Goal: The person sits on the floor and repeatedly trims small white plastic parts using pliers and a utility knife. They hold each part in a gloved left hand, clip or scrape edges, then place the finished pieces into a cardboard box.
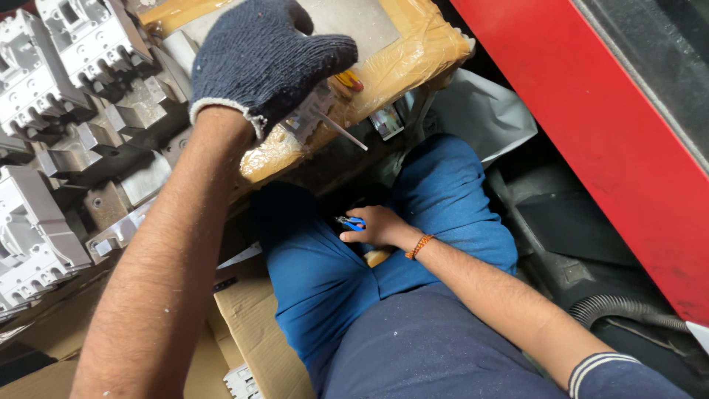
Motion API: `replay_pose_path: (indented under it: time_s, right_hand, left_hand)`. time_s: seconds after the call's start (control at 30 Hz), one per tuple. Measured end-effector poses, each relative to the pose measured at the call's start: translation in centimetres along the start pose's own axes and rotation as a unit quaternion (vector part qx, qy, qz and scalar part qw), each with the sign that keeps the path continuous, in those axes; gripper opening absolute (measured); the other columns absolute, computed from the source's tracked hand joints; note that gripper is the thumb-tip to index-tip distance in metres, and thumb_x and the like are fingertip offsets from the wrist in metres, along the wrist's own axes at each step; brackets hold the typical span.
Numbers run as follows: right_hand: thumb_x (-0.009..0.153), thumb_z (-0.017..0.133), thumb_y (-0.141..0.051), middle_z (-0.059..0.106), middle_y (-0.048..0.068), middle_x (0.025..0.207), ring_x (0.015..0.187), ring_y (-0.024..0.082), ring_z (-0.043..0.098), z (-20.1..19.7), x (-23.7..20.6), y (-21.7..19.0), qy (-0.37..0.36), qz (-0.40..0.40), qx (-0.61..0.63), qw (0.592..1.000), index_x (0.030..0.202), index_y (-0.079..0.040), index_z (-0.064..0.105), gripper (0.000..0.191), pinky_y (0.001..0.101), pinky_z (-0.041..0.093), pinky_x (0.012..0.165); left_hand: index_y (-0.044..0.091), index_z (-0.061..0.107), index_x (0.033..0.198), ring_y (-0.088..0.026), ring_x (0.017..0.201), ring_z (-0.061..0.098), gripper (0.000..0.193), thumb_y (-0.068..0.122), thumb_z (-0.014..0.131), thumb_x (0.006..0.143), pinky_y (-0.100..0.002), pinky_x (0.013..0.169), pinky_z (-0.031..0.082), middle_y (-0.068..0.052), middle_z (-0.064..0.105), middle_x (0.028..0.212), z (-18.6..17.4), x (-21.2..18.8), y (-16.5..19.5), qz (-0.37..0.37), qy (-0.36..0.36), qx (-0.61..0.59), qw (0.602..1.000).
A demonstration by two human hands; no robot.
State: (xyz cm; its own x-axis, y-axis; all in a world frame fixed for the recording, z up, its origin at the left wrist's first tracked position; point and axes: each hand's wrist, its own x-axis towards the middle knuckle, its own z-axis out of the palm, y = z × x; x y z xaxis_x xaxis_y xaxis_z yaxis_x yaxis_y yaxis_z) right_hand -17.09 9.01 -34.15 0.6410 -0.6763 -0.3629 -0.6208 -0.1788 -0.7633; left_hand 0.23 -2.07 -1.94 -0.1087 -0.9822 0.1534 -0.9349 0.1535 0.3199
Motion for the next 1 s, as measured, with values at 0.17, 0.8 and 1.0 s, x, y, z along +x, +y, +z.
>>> replay_pose_path:
  time_s: [0.17,0.8,1.0]
  right_hand:
    - [0.082,0.07,-0.056,0.076,0.012,0.092,0.086,0.031,0.072,-1.7,-1.8,-2.3,0.038,-0.004,-0.024,0.999,0.109,-0.01,0.071,0.053,0.0414,0.056,0.075]
    - [0.081,0.083,-0.034,0.071,0.013,0.104,0.085,0.027,0.073,-14.3,-9.3,-14.3,0.334,-0.097,-0.037,0.937,0.132,-0.007,0.065,0.061,0.0379,0.056,0.079]
    - [0.082,0.086,-0.029,0.066,0.013,0.116,0.107,0.033,0.063,-16.4,-8.7,-17.0,0.377,-0.186,-0.148,0.895,0.131,-0.004,0.065,0.059,0.0426,0.051,0.092]
  left_hand:
    - [0.006,0.079,0.097,-0.035,0.086,0.071,0.063,0.066,0.074,0.08,-0.047,0.078,0.055,-0.02,0.074,0.092,-0.3,0.1,-0.2,0.006,-0.009,-0.024,1.0]
    - [0.009,0.08,0.089,-0.029,0.073,0.073,0.057,0.064,0.067,0.082,-0.044,0.072,0.056,-0.014,0.074,0.077,-0.7,-0.1,-0.4,-0.003,-0.045,-0.077,0.996]
    - [0.008,0.08,0.085,-0.03,0.071,0.072,0.056,0.063,0.069,0.083,-0.044,0.071,0.055,-0.015,0.073,0.075,-0.5,0.2,-0.5,0.003,-0.045,-0.073,0.996]
